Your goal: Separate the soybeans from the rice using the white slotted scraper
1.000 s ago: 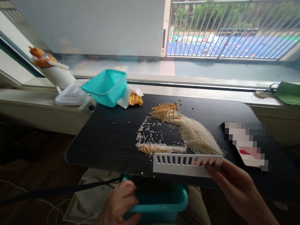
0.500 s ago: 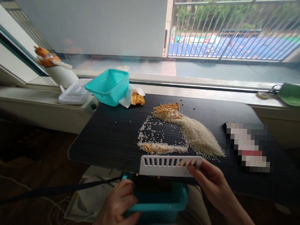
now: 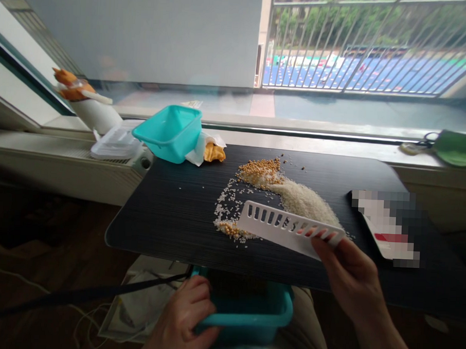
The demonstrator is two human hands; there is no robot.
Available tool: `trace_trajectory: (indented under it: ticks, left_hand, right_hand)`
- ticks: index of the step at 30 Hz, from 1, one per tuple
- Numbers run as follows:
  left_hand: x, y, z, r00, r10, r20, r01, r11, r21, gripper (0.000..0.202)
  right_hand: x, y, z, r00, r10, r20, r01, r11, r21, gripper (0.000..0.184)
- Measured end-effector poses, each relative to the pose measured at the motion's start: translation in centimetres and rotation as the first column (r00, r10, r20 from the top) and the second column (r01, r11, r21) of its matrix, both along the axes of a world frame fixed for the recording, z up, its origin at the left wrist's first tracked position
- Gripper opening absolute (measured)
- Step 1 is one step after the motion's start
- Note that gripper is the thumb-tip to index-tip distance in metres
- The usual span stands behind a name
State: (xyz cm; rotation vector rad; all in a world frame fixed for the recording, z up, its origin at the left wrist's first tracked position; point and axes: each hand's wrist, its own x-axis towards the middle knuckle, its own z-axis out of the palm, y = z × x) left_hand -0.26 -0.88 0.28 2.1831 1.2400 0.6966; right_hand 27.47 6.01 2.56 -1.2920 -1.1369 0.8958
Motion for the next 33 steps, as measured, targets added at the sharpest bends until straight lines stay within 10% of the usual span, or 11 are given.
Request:
trace_trajectory:
  ticks: [33]
  left_hand:
    - [-1.3, -0.3, 0.4, 0.999, 0.042, -0.031, -0.040, 0.997, 0.060, 0.020]
  right_hand:
    - [1.5, -0.7, -0.1, 0.987, 0.156, 0.033, -0.153, 0.986, -0.073, 0.011]
